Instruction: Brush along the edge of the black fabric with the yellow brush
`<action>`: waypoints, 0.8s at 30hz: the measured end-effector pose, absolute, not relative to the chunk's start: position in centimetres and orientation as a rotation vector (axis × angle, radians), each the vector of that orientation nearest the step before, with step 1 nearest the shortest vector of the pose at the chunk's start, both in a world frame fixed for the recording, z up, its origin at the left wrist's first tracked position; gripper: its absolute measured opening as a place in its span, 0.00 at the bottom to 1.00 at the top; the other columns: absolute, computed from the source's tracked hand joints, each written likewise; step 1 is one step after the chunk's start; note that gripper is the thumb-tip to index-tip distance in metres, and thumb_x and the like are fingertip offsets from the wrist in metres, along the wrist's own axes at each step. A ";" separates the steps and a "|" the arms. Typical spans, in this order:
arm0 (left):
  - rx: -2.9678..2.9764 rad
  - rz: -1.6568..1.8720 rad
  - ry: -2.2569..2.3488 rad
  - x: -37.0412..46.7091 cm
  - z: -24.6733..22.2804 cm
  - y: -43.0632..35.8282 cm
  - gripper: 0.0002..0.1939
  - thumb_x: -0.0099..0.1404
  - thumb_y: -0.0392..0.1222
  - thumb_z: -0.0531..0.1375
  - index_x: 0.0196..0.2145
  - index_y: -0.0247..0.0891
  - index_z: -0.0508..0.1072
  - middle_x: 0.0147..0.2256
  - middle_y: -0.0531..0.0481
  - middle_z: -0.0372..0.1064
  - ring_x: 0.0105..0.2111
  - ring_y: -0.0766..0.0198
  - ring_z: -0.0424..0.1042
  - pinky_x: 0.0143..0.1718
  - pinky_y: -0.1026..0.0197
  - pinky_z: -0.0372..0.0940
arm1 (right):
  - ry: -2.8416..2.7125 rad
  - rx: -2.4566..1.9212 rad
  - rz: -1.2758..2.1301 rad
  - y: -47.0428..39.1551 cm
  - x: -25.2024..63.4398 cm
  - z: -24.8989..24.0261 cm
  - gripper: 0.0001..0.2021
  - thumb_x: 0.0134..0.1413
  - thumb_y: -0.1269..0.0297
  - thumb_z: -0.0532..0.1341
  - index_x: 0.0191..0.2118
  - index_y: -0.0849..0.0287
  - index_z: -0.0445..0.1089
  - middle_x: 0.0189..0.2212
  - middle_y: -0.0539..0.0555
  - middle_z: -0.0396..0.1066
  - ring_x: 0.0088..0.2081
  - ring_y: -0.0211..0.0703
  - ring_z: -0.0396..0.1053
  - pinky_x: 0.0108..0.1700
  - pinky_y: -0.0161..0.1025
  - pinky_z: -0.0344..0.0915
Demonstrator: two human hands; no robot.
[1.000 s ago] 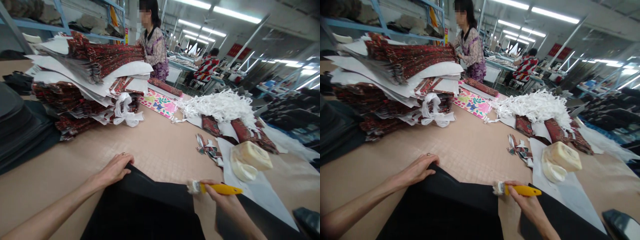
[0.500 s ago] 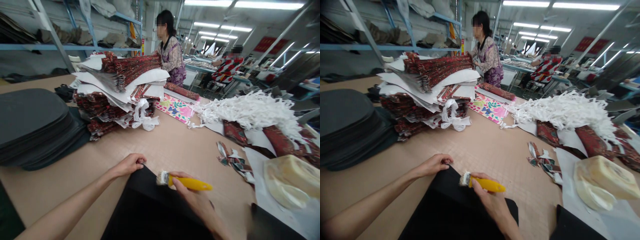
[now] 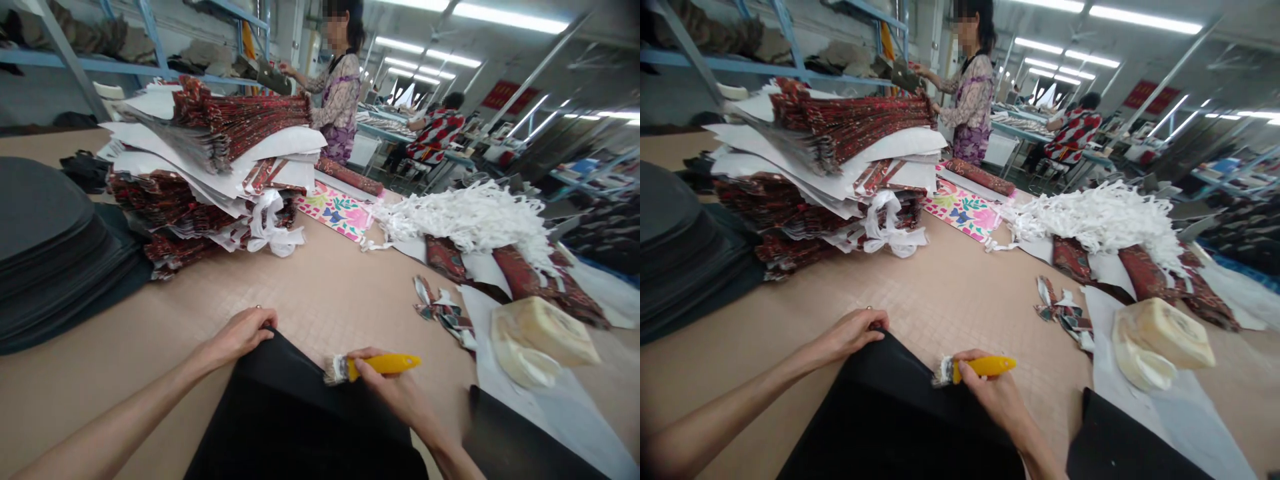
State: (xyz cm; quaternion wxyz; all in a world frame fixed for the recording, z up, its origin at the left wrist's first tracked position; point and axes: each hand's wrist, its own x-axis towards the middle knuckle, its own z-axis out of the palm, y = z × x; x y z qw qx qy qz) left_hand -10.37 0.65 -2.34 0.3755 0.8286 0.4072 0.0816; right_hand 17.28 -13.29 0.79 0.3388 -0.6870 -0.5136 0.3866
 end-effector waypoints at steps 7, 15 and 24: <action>2.254 0.202 0.999 -10.6 -1.7 0.2 0.09 0.65 0.42 0.50 0.31 0.40 0.68 0.27 0.52 0.66 0.30 0.62 0.65 0.31 0.64 0.56 | -0.961 -2.040 0.639 -20.1 30.4 -0.1 0.12 0.38 0.53 0.66 0.26 0.56 0.76 0.27 0.54 0.77 0.33 0.51 0.74 0.33 0.39 0.70; 2.764 0.599 0.804 -11.8 -0.9 -1.3 0.15 0.70 0.40 0.47 0.34 0.41 0.73 0.36 0.48 0.67 0.37 0.61 0.65 0.40 0.61 0.58 | -1.107 -1.672 0.939 -18.7 25.1 2.2 0.21 0.58 0.50 0.53 0.50 0.57 0.66 0.24 0.49 0.71 0.20 0.38 0.67 0.30 0.39 0.67; 2.711 0.874 0.697 -12.5 1.1 -4.7 0.12 0.71 0.37 0.49 0.43 0.38 0.72 0.33 0.48 0.70 0.32 0.66 0.68 0.33 0.65 0.62 | -1.971 -1.579 0.876 -15.6 18.1 0.4 0.21 0.46 0.71 0.62 0.49 0.53 0.66 0.46 0.56 0.70 0.49 0.49 0.66 0.53 0.50 0.60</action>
